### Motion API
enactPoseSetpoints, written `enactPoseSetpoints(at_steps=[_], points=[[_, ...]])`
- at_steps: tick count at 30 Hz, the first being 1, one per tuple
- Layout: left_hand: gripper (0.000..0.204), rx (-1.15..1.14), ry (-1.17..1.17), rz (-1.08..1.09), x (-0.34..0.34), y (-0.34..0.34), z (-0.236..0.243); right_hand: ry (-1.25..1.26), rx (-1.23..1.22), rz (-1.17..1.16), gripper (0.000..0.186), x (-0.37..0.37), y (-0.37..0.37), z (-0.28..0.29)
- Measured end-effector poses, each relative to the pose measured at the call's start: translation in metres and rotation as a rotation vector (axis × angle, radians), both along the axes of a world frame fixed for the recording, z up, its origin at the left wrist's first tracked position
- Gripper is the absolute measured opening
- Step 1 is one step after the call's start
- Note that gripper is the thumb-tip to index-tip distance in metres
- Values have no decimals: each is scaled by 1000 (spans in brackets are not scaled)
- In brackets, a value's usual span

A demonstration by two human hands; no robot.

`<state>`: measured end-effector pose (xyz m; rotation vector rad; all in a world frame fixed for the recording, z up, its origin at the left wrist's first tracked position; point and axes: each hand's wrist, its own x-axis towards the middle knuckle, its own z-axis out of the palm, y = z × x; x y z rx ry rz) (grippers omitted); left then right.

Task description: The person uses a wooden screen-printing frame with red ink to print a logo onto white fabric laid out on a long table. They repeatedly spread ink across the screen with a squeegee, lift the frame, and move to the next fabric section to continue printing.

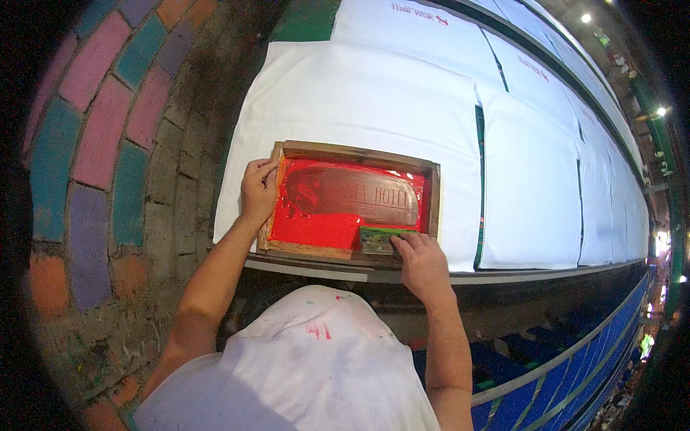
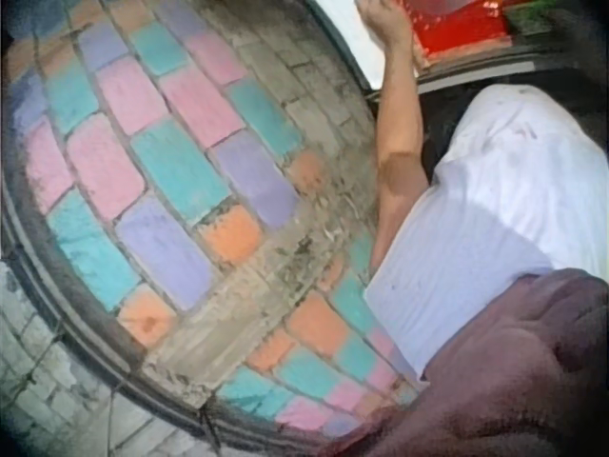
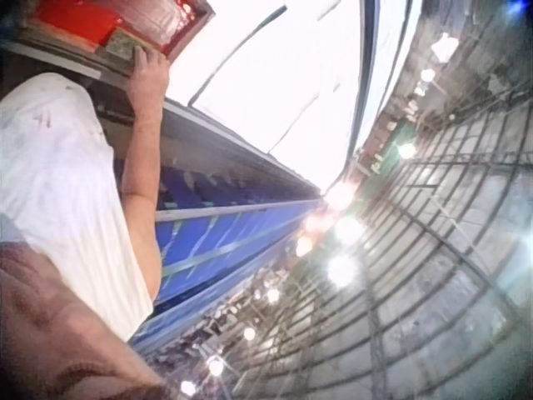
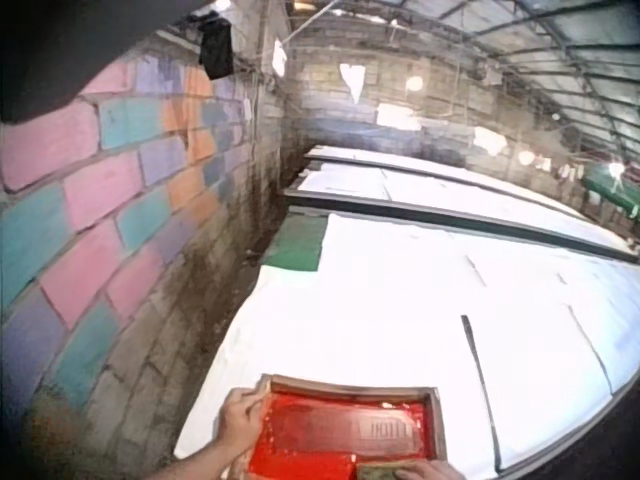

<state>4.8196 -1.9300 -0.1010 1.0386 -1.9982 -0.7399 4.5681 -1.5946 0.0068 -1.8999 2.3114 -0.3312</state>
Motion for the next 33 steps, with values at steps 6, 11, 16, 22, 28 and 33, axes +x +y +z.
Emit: enactPoseSetpoints(at_steps=[6,11,16,22,28,33], points=[[24,-9,24,1,-1,2,-6,-82,-6,-65,40,8,-40,-4],[25,-20,89,-8,-6,0,-8,-88,-22,-35,41,49,-82,-1],[30,9,125,8,-7,0,-9,-223,172,109,36,48,-129,20],[40,22,80,-28,-7,-2,-11,-150,17,136,51,32,-206,0],[43,12,98,-36,-5,-1,-11,-74,-50,190,54,50,-203,-14],[43,12,92,-20,-4,1,-14,-71,-53,239,57,84,-150,-21]])
